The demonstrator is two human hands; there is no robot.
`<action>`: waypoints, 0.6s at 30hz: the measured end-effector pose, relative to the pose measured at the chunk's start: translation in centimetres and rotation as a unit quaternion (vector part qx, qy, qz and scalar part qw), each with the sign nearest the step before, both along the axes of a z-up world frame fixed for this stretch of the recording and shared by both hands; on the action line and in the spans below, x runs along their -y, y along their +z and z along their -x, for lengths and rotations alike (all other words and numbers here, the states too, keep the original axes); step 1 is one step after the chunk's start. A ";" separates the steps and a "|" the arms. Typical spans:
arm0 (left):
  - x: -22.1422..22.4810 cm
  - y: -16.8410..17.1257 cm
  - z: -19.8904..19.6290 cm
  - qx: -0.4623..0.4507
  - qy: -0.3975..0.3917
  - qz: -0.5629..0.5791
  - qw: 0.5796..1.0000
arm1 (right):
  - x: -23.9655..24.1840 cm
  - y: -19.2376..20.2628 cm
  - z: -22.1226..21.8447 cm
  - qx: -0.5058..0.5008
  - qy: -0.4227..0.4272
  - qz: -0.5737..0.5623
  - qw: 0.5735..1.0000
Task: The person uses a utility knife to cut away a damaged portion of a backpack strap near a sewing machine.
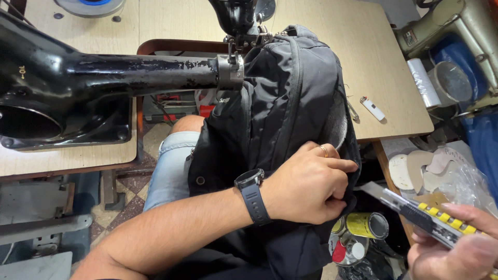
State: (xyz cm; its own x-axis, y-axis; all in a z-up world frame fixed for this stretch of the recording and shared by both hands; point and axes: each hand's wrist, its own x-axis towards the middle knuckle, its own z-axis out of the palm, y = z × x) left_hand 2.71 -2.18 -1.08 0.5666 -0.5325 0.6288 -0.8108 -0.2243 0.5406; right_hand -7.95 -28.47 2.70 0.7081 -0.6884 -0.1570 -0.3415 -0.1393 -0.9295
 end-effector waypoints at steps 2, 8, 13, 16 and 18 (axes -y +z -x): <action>0.0 0.1 0.2 0.007 0.003 0.004 1.000 | -5.1 -0.7 0.2 0.265 0.051 0.275 0.923; 0.3 0.3 0.4 0.034 0.022 0.000 0.999 | -8.3 3.4 0.7 0.137 0.207 0.419 0.873; 0.4 0.4 0.2 0.023 0.012 -0.025 0.999 | -9.0 5.6 1.0 -0.013 0.176 0.479 0.860; 0.4 0.4 0.1 0.020 0.003 -0.045 0.999 | -9.8 5.2 0.9 0.075 0.218 0.453 0.861; 0.2 0.4 -0.2 -0.001 -0.024 -0.062 0.998 | -1.8 4.8 -2.0 -0.127 0.328 0.399 0.847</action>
